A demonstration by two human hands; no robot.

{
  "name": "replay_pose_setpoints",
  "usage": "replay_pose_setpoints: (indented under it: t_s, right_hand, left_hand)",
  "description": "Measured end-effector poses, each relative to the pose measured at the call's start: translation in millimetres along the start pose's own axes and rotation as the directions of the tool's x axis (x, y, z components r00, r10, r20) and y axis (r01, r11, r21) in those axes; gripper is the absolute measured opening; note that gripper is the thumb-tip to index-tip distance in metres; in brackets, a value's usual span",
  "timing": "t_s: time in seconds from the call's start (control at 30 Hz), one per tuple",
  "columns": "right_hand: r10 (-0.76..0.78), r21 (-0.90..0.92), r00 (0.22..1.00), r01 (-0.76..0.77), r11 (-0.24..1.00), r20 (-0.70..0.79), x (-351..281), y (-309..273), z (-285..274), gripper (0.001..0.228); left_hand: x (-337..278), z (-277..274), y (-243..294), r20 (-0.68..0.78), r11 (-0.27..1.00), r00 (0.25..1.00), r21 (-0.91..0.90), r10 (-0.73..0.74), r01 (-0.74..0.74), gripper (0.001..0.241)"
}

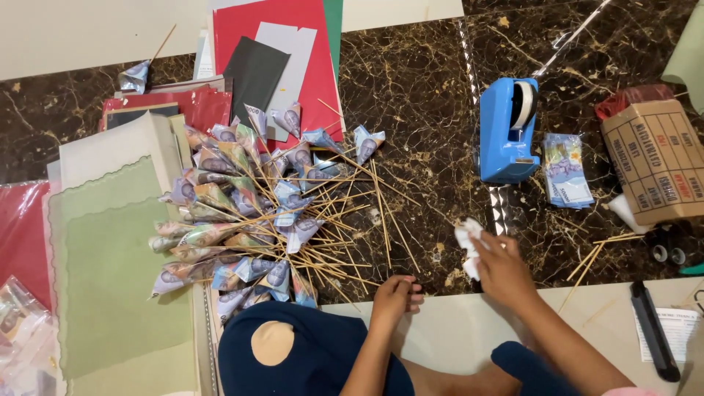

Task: Assembling decorative bouquets by folding currency notes and taping them onto wooden sticks.

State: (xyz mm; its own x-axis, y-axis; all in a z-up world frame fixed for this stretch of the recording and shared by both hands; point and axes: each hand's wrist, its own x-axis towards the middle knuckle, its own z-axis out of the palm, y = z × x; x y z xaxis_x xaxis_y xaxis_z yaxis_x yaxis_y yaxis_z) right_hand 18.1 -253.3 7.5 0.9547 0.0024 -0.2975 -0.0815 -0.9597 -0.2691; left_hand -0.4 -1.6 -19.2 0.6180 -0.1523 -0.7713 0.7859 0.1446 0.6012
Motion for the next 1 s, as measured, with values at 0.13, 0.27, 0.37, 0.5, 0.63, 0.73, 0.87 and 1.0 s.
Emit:
replay_pose_setpoints:
  t_s: [0.13,0.27,0.37,0.5,0.63,0.73,0.87,1.0]
  right_hand:
    - [-0.08,-0.068,0.995,0.083,0.994,0.052,-19,-41,-12,0.046]
    - [-0.216,-0.005,0.975,0.216,0.976,-0.058,-35,-58,2,0.047]
    - [-0.29,0.044,0.938,0.303,0.952,-0.191,-49,-65,13,0.039]
    - [-0.409,-0.172,0.892,0.38,0.909,-0.191,-53,-64,27,0.066]
    - [-0.406,-0.156,0.886,0.379,0.912,-0.224,-54,-52,41,0.057]
    - [-0.393,0.029,0.872,0.419,0.908,-0.293,-58,-46,37,0.035]
    - [-0.06,0.86,0.998,0.039,0.509,-0.01,-70,-20,43,0.032]
    - [0.424,0.165,0.8,-0.529,0.833,0.424,-149,-74,-112,0.06]
  left_hand:
    - [5,-5,-2,-0.001,1.0,1.0,-0.003,0.012,-0.012,0.029]
    - [8,-6,-5,-0.004,1.0,1.0,-0.019,0.012,-0.012,0.027]
    - [5,-10,-7,-0.013,0.999,0.999,-0.01,0.042,-0.042,0.027]
    - [-20,-17,5,-0.027,0.997,0.996,-0.007,0.08,-0.08,0.031]
    - [-60,-25,24,-0.091,0.995,0.992,-0.03,0.09,-0.093,0.031]
    - [-76,-33,21,-0.112,0.993,0.988,-0.048,0.101,-0.107,0.031]
    - [-93,-28,28,-0.107,0.991,0.986,-0.039,0.125,-0.13,0.032]
    - [-77,-36,13,-0.075,0.98,0.982,-0.088,0.172,-0.178,0.034]
